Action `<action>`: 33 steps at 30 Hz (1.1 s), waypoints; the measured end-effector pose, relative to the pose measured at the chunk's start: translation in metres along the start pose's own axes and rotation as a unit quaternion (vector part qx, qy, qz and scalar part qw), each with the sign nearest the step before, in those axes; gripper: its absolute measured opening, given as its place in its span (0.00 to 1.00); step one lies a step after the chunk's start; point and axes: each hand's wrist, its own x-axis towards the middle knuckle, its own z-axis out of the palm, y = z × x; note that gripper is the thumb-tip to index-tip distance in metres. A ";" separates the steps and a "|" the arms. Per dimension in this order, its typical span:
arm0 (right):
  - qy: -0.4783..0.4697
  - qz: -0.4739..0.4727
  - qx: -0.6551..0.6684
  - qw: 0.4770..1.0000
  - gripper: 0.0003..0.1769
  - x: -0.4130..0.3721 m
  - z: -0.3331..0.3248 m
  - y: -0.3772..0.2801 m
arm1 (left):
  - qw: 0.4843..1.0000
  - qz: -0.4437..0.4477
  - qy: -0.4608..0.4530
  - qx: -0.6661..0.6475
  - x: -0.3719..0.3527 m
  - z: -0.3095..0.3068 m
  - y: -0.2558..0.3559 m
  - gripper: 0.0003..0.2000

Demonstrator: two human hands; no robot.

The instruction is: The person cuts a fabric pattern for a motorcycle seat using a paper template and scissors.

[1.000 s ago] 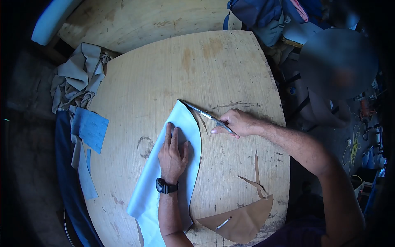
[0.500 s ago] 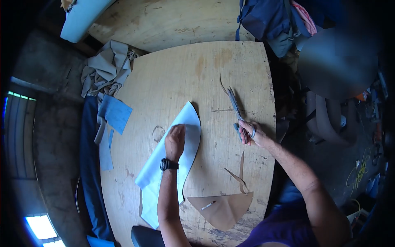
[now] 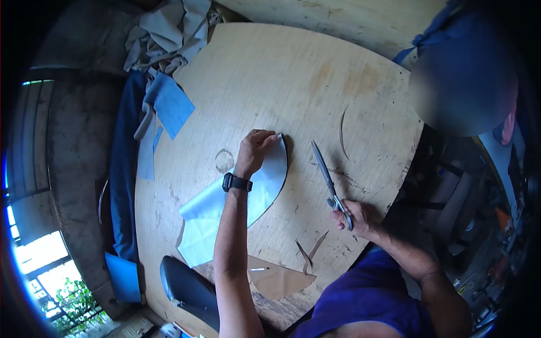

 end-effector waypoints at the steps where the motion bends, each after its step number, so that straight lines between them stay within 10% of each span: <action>1: -0.012 0.005 -0.018 1.000 0.24 0.002 -0.006 -0.010 | 1.000 -0.009 -0.006 0.005 -0.002 0.000 0.005 0.14; 12: -0.044 -0.087 -0.519 0.849 0.30 0.090 -0.066 -0.143 | 0.987 0.031 0.034 0.157 0.006 0.007 0.014 0.08; 21: -0.113 -0.136 -0.625 0.760 0.37 0.136 -0.086 -0.158 | 0.989 -0.107 -0.075 -0.072 0.008 -0.007 0.016 0.08; 33: -0.134 -0.107 -0.610 0.774 0.39 0.139 -0.064 -0.159 | 0.964 -0.103 -0.079 -0.232 0.000 -0.020 0.024 0.42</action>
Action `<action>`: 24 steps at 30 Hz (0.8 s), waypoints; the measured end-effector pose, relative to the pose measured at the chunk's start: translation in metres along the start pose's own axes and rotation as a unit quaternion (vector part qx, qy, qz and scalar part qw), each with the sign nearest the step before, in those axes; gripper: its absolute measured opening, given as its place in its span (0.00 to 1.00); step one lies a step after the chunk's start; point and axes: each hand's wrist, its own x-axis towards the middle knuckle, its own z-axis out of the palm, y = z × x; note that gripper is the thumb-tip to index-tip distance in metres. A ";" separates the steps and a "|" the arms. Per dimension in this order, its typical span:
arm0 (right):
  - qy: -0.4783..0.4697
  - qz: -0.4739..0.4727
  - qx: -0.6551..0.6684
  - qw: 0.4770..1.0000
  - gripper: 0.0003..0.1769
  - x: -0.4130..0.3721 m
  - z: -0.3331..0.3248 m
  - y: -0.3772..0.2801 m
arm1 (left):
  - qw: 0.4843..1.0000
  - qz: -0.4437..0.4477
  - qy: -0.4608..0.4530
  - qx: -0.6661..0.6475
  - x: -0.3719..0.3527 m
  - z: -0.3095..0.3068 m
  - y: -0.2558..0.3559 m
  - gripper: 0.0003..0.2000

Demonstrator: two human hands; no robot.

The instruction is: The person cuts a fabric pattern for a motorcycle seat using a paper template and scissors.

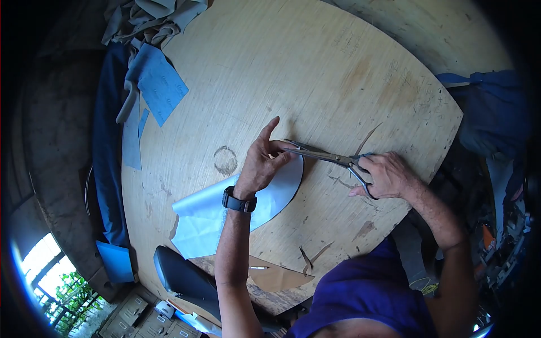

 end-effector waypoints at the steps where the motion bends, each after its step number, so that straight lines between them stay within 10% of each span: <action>1: 0.011 -0.011 0.008 1.000 0.38 0.000 0.002 0.000 | 1.000 0.000 -0.004 -0.003 -0.001 -0.001 -0.001 0.43; 24: 0.032 -0.008 0.040 0.999 0.25 0.004 0.023 0.005 | 0.999 -0.023 -0.012 0.027 0.008 -0.009 0.000 0.50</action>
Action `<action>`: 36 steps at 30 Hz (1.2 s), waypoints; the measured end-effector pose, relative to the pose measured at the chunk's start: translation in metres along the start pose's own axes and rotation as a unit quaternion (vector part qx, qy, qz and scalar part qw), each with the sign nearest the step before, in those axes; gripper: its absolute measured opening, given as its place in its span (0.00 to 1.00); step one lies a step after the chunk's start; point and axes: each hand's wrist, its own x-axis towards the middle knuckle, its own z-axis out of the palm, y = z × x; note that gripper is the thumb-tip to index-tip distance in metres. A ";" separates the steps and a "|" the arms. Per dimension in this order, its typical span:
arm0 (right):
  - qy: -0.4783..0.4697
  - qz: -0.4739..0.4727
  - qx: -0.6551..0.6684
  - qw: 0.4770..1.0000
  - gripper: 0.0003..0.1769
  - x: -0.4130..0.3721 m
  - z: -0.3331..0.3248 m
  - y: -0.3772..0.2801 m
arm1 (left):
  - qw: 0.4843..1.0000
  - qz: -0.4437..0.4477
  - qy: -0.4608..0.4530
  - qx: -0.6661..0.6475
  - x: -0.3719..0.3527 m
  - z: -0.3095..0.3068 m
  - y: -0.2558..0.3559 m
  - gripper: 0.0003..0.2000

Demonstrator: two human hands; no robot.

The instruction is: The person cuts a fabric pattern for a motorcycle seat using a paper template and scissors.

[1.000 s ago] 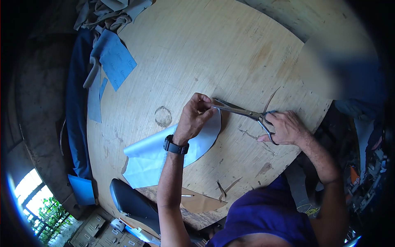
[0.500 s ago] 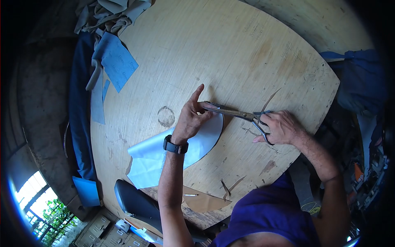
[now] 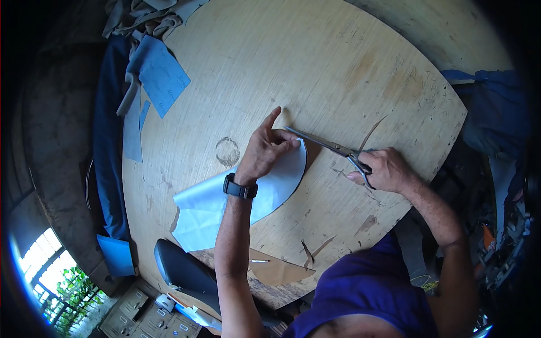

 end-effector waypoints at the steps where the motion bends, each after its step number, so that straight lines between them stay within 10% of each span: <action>1: 0.008 0.023 -0.009 1.000 0.24 -0.002 -0.004 0.001 | 0.999 -0.011 0.008 0.051 -0.001 0.001 0.003 0.48; 6: 0.059 0.098 -0.130 0.985 0.20 -0.030 -0.019 0.015 | 0.933 0.145 0.300 0.135 -0.059 0.012 -0.002 0.32; 10: 0.075 0.064 -0.160 0.982 0.19 -0.042 -0.030 0.010 | 0.859 0.076 0.506 -0.026 -0.170 0.049 -0.080 0.17; 17: 0.113 -0.322 -0.253 0.905 0.28 0.036 0.015 -0.081 | 0.819 -0.084 0.495 -0.278 -0.329 0.234 -0.164 0.14; 23: 0.073 -0.444 -0.298 0.842 0.29 0.137 0.028 -0.080 | 0.778 -0.074 0.514 -0.352 -0.357 0.295 -0.170 0.16; 26: -0.019 -0.382 -0.256 0.888 0.23 0.137 0.022 -0.098 | 0.770 -0.043 0.495 -0.400 -0.356 0.296 -0.165 0.17; 29: -0.136 -0.150 0.089 0.975 0.17 0.098 0.021 -0.145 | 0.805 -0.010 0.430 -0.407 -0.339 0.283 -0.172 0.20; 32: -0.148 0.015 0.463 0.874 0.17 0.032 0.022 -0.197 | 0.813 0.015 0.365 -0.454 -0.322 0.263 -0.166 0.36; 36: -0.214 0.076 0.592 0.773 0.22 -0.101 0.068 -0.235 | 0.693 0.141 0.221 -0.671 -0.334 0.225 -0.161 0.48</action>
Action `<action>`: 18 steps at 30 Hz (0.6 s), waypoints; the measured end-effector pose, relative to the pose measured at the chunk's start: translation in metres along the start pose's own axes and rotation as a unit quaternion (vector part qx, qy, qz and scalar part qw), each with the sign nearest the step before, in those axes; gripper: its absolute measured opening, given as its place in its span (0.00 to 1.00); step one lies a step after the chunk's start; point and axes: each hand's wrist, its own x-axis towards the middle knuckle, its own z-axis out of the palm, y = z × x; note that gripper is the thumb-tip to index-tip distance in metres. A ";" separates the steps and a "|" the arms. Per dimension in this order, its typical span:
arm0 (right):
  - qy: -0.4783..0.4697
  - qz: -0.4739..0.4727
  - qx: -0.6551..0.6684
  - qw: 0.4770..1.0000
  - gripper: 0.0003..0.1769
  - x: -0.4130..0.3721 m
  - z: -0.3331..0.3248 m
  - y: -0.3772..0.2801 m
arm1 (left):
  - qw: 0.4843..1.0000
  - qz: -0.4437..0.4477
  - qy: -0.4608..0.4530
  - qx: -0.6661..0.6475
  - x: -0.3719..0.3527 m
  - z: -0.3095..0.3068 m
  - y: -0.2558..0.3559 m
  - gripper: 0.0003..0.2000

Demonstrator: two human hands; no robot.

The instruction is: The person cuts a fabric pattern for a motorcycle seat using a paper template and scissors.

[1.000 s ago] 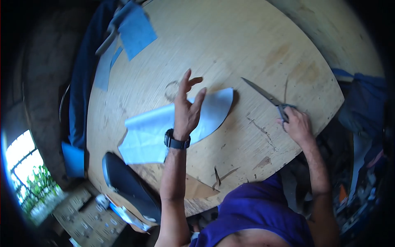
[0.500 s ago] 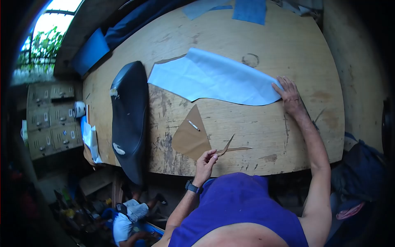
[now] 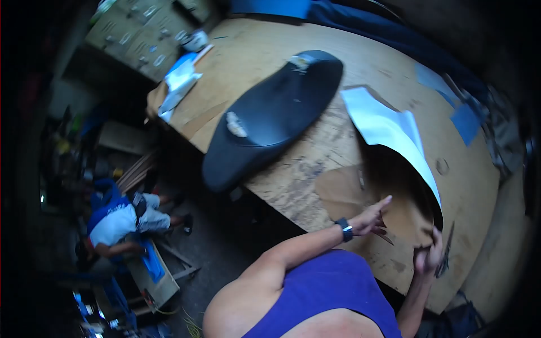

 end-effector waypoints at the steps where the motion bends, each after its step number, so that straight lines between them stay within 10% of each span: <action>1: -0.079 0.025 0.052 0.995 0.22 -0.022 0.002 0.018 | 0.995 0.071 -0.039 -0.054 -0.001 -0.003 0.005 0.45; 2: 0.011 0.009 0.071 0.997 0.21 -0.047 0.031 0.039 | 0.988 0.111 0.102 -0.041 0.017 -0.025 -0.003 0.38; 8: 0.104 -0.057 -0.291 0.949 0.22 -0.104 0.030 0.140 | 0.901 0.276 0.227 0.246 -0.069 -0.064 0.043 0.22; 12: 0.160 -0.073 -0.044 0.983 0.25 -0.119 0.061 0.140 | 0.869 0.368 0.112 0.313 -0.100 -0.068 0.087 0.17; 16: 0.035 -0.256 0.030 0.966 0.24 -0.093 0.078 0.068 | 0.737 0.503 0.110 0.438 -0.092 -0.014 0.180 0.19; 18: -0.222 -0.322 0.022 0.920 0.25 -0.076 0.078 0.016 | 0.717 0.562 0.076 0.405 -0.111 0.037 0.225 0.18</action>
